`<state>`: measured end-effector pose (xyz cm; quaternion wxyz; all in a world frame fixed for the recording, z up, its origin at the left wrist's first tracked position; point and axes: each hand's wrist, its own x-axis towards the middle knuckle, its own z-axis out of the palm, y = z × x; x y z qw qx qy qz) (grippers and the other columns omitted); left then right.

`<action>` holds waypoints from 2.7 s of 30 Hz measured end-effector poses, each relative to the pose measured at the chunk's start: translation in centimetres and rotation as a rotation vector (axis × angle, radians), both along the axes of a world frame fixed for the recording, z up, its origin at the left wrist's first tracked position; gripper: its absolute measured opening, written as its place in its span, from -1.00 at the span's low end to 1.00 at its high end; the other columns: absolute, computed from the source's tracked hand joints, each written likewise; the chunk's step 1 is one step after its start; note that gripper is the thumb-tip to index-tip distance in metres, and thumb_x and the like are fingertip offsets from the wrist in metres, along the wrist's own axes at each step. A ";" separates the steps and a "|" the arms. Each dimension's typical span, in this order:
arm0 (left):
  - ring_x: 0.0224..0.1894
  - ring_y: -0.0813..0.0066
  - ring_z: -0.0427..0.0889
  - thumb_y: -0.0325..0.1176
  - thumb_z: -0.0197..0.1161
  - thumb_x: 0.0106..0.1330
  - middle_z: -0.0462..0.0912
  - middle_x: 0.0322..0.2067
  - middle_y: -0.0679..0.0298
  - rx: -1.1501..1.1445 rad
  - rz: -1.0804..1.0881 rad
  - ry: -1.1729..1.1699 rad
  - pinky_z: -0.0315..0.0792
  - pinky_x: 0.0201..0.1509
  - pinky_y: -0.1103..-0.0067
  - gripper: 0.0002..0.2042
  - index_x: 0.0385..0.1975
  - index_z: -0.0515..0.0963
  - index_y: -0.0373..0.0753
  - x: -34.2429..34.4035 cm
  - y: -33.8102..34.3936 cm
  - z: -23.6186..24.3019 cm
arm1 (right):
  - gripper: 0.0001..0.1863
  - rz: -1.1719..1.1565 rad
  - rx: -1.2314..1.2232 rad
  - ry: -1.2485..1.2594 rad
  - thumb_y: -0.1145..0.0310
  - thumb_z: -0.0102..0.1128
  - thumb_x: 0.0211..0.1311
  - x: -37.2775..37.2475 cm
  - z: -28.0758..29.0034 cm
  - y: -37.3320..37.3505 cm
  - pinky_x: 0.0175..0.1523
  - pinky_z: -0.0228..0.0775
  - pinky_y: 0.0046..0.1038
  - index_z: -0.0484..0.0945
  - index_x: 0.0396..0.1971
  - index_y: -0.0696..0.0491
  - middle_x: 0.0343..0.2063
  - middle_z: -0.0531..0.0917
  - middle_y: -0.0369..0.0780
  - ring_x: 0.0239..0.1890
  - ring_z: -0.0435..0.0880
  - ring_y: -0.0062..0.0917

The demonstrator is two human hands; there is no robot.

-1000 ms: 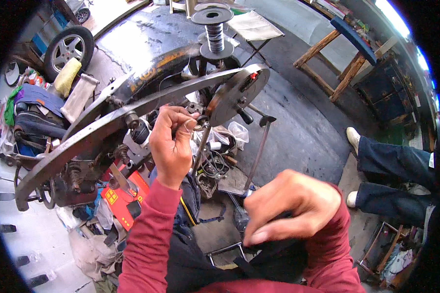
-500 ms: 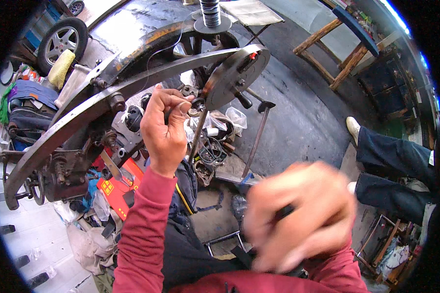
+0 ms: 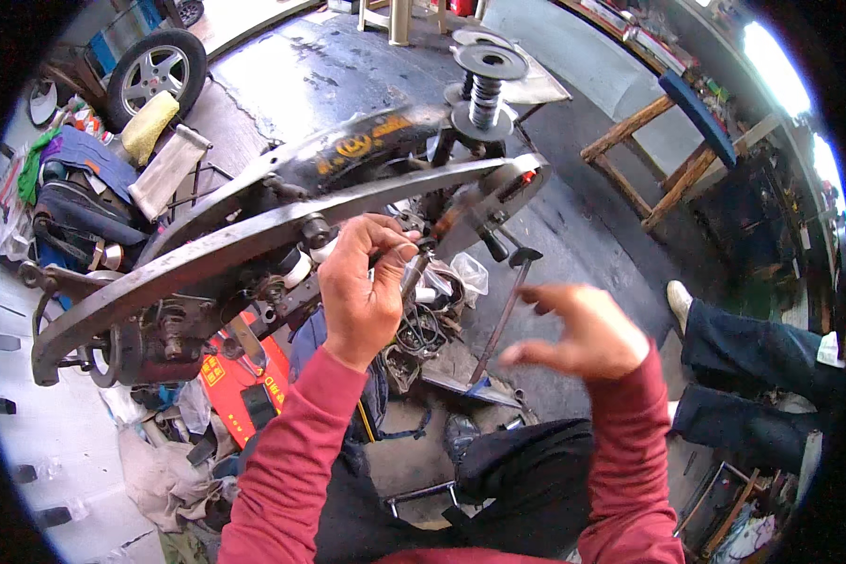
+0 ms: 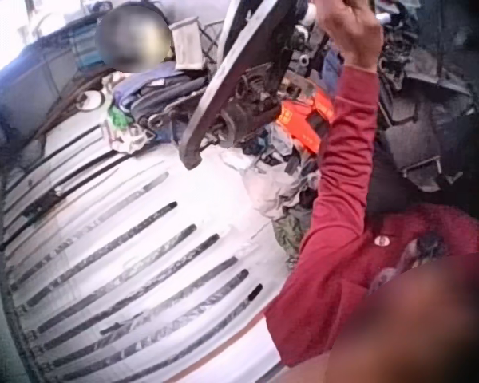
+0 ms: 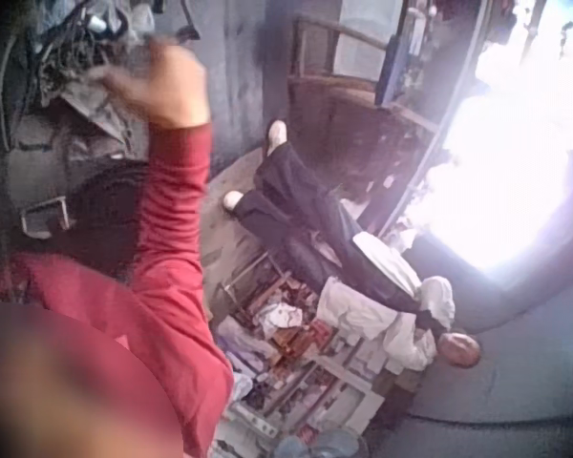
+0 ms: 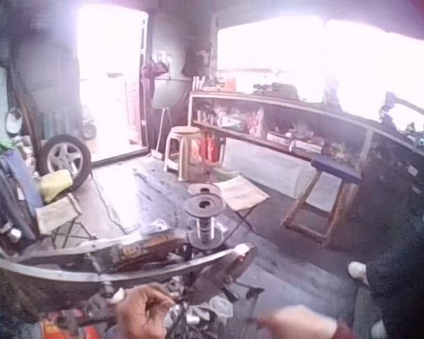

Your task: The person sits on the floor and works on a manual sewing machine. They handle small metal parts, thread, and tools, adjusting components on the machine's arm and wheel. The person uses shears to cut thread and continues to manipulate small parts and the machine's mechanism.

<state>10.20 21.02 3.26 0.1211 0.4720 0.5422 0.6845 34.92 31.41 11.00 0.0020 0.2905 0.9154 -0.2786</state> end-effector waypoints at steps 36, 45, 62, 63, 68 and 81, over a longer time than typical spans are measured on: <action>-0.14 0.34 0.78 -0.53 0.27 0.43 0.65 -0.28 0.18 -0.073 0.034 0.115 0.59 -0.06 0.51 -0.91 -0.30 0.50 -0.35 0.0 -0.7 0.4 | -0.72 -0.080 -0.516 0.315 0.30 0.29 0.35 -7.6 -7.4 2.6 -0.45 0.31 -0.48 0.60 -0.21 0.27 -0.54 0.54 -0.32 -0.54 0.47 -0.65; -0.23 0.18 0.83 -0.50 0.37 0.33 0.77 -0.31 0.10 -0.018 0.071 0.115 0.61 -0.22 0.45 -0.90 -0.30 0.55 -0.29 0.1 -0.4 0.2 | -0.65 -0.494 -0.196 -0.021 0.23 0.23 0.33 -6.8 -9.3 6.0 0.02 0.56 -0.22 0.66 0.01 0.12 -0.15 0.76 0.03 -0.13 0.78 -0.25; -0.13 0.38 0.73 -0.53 0.24 0.46 0.61 -0.25 0.20 -0.073 0.009 0.084 0.56 -0.01 0.54 -0.91 -0.30 0.47 -0.34 0.2 -0.7 -0.1 | -0.67 -0.166 -0.488 0.348 0.31 0.26 0.30 -6.5 -6.9 3.4 -0.13 0.54 -0.28 0.61 -0.15 0.30 -0.41 0.69 -0.09 -0.32 0.64 -0.43; -0.13 0.38 0.73 -0.53 0.23 0.46 0.60 -0.25 0.20 -0.074 0.009 0.075 0.56 -0.01 0.54 -0.91 -0.30 0.46 -0.34 0.2 -0.7 -0.2 | -0.71 -0.285 -0.486 0.426 0.32 0.25 0.31 -6.0 -6.5 4.7 -0.22 0.49 -0.33 0.61 -0.20 0.29 -0.46 0.66 -0.16 -0.38 0.60 -0.49; -0.21 0.30 0.76 -0.53 0.32 0.36 0.70 -0.29 0.14 -0.025 0.045 0.071 0.57 -0.11 0.49 -0.91 -0.32 0.53 -0.32 0.1 -0.2 -0.2 | -0.80 -0.684 -0.222 0.501 0.37 0.22 0.32 -5.5 -8.7 8.6 -0.29 0.45 -0.40 0.66 -0.21 0.19 -0.50 0.64 -0.27 -0.43 0.58 -0.54; -0.14 0.42 0.71 -0.51 0.21 0.48 0.59 -0.25 0.20 -0.052 0.010 0.130 0.56 -0.01 0.54 -0.90 -0.31 0.46 -0.35 -0.2 -0.4 -0.2 | -0.80 -0.720 -0.292 0.396 0.36 0.21 0.29 -6.0 -8.4 7.6 -0.33 0.51 -0.38 0.68 -0.19 0.14 -0.48 0.69 -0.19 -0.49 0.66 -0.46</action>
